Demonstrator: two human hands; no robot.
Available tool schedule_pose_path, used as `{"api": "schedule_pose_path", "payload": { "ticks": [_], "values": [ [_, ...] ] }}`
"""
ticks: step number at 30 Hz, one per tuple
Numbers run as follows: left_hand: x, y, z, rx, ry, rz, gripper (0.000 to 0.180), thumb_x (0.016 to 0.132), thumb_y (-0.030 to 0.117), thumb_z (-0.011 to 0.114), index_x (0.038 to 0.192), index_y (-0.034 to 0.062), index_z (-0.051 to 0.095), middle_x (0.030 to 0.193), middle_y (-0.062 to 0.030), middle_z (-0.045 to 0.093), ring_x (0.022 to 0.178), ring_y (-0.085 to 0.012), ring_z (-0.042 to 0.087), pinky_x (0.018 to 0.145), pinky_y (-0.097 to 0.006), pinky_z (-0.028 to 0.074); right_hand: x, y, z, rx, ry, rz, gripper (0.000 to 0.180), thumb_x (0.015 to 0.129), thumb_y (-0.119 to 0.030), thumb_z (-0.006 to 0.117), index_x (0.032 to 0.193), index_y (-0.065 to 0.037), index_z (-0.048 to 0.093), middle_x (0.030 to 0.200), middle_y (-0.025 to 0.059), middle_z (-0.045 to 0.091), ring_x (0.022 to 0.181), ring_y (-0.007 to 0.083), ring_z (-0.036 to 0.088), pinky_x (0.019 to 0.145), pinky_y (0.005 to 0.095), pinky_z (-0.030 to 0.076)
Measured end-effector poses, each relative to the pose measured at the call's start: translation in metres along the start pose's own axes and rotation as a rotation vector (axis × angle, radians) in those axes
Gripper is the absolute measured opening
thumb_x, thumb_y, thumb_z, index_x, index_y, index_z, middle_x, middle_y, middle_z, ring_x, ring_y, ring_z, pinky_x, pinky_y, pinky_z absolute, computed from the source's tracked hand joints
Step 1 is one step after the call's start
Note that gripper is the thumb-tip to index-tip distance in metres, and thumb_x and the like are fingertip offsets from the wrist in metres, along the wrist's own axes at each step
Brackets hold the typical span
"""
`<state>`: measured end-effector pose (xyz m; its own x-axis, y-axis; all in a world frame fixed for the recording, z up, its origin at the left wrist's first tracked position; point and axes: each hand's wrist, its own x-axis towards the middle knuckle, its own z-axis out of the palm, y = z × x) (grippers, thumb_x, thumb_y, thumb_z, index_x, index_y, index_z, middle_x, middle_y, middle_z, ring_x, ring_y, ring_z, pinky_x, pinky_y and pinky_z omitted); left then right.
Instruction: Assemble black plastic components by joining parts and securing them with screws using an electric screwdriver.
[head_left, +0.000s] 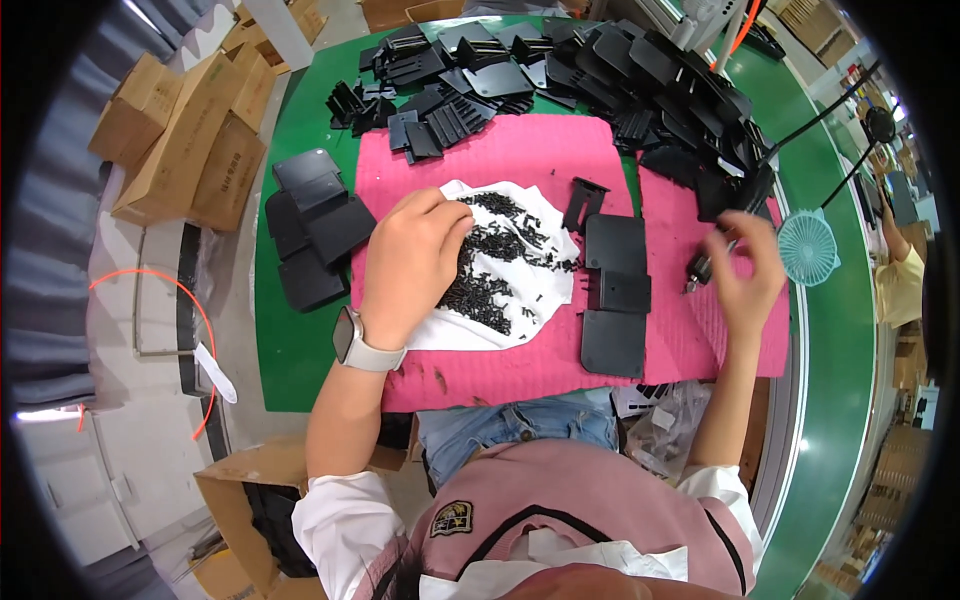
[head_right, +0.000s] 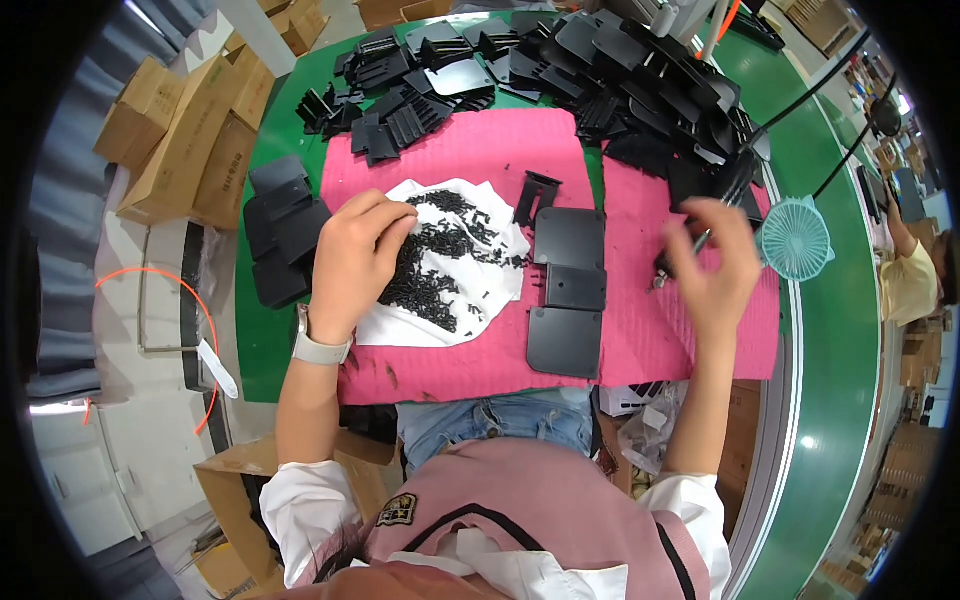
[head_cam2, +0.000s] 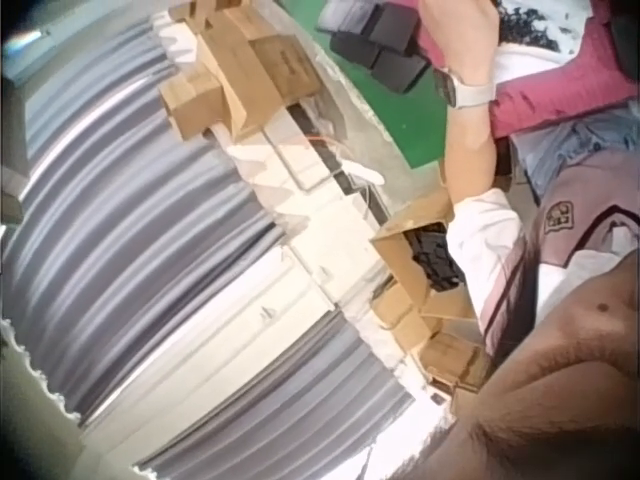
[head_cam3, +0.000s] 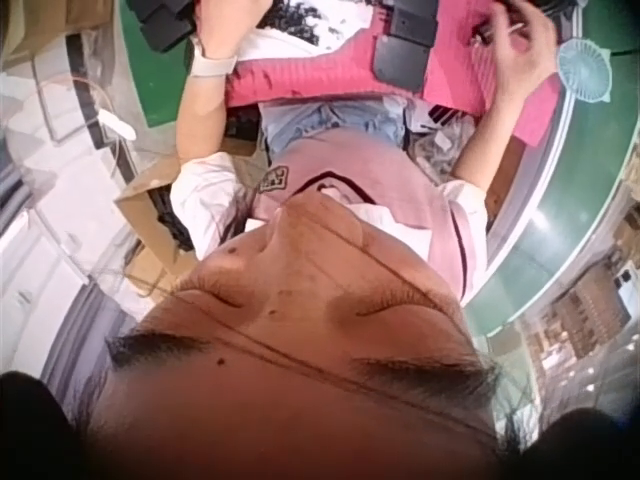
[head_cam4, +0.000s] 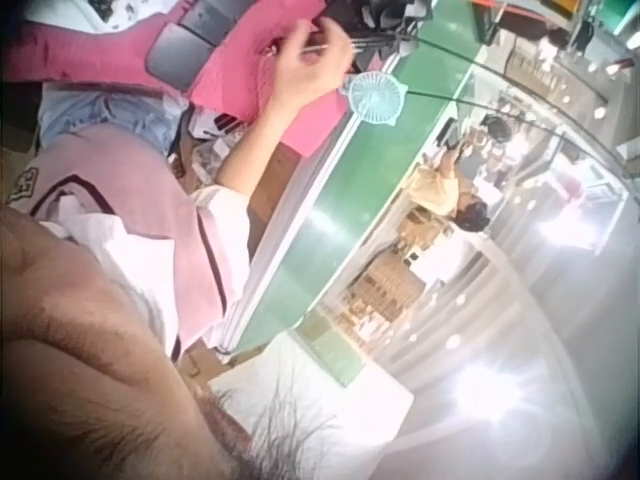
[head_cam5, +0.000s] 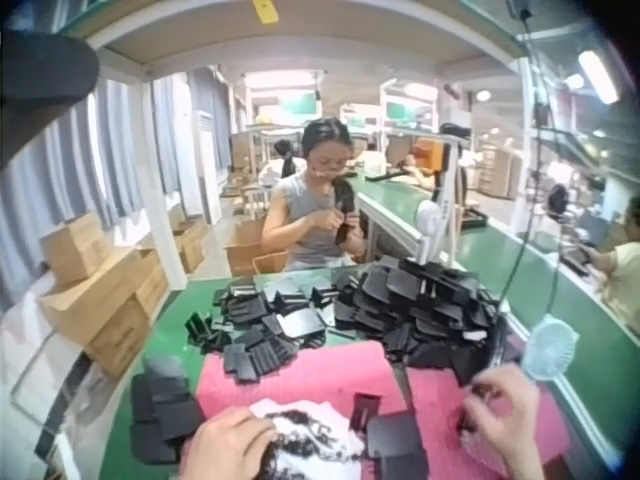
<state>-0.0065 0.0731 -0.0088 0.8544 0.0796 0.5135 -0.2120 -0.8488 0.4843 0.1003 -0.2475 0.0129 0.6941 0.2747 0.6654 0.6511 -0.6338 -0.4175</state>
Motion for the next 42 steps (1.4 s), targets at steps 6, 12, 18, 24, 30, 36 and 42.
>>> {"api": "schedule_pose_path", "payload": {
  "ticks": [6,12,18,24,30,36,42],
  "values": [
    [0.001,0.003,0.006,-0.048,0.020,-0.009,0.009,0.079,0.004,0.064,0.085,-0.0023,0.065,0.074,-0.0132,0.060,0.062,-0.0271,0.060,0.057,-0.034,0.045,0.021,0.051,0.007,-0.771,0.073,0.126,0.060,0.077,-0.049,0.067,0.113,-0.001,0.058,0.090,0.0128,0.064,0.073,0.0305,0.063,0.061,0.0396,0.048],
    [0.003,0.017,0.002,-0.127,0.017,-0.087,0.007,0.077,0.006,0.069,0.080,-0.0006,0.067,0.067,-0.0105,0.060,0.056,-0.0222,0.058,0.053,-0.030,0.044,0.040,0.055,0.022,-0.511,-0.159,0.377,0.064,0.072,-0.048,0.069,0.106,0.005,0.056,0.069,0.0183,0.063,0.067,0.0365,0.063,0.063,0.0434,0.050],
    [0.001,0.022,0.009,-0.364,-0.062,-0.171,0.007,0.079,0.006,0.068,0.082,-0.0012,0.067,0.070,-0.0068,0.063,0.060,-0.0126,0.059,0.055,-0.024,0.045,0.040,0.070,0.026,-0.170,-0.166,0.371,0.047,0.071,-0.035,0.069,0.094,0.005,0.058,0.066,0.0146,0.061,0.060,0.0280,0.062,0.061,0.0369,0.048],
    [0.004,0.034,0.015,-0.832,-0.285,-0.355,0.017,0.091,0.013,0.059,0.089,-0.0024,0.066,0.078,-0.0023,0.062,0.067,-0.0071,0.054,0.061,-0.020,0.044,0.043,0.028,0.007,1.320,-0.220,0.514,0.035,0.080,-0.014,0.051,0.110,0.004,0.052,0.078,0.0095,0.057,0.069,0.0187,0.057,0.068,0.0300,0.047],
    [0.006,0.059,0.024,-0.836,-0.362,-0.253,0.011,0.085,0.009,0.064,0.088,-0.0004,0.068,0.077,-0.0028,0.060,0.068,-0.0072,0.055,0.059,-0.021,0.043,0.064,-0.075,-0.004,1.677,0.051,0.419,0.040,0.087,-0.030,0.050,0.108,0.004,0.053,0.073,0.0065,0.053,0.058,0.0185,0.053,0.061,0.0321,0.045],
    [0.001,0.063,0.032,-0.873,-0.322,-0.222,0.011,0.083,0.007,0.065,0.088,-0.0024,0.068,0.071,-0.0049,0.062,0.064,-0.0101,0.058,0.059,-0.022,0.044,0.062,-0.076,0.011,1.960,-0.164,-0.103,0.046,0.091,-0.041,0.044,0.102,0.003,0.052,0.066,0.0032,0.047,0.052,0.0150,0.049,0.058,0.0308,0.043],
    [0.000,0.059,0.032,-0.836,-0.307,-0.194,0.013,0.086,0.006,0.063,0.086,-0.0071,0.064,0.075,-0.0085,0.062,0.067,-0.0136,0.061,0.060,-0.023,0.048,0.050,-0.072,0.026,1.896,-0.205,-0.020,0.063,0.089,-0.048,0.053,0.133,-0.006,0.037,0.070,-0.0011,0.046,0.052,0.0100,0.046,0.060,0.0300,0.043]
  ]
}}
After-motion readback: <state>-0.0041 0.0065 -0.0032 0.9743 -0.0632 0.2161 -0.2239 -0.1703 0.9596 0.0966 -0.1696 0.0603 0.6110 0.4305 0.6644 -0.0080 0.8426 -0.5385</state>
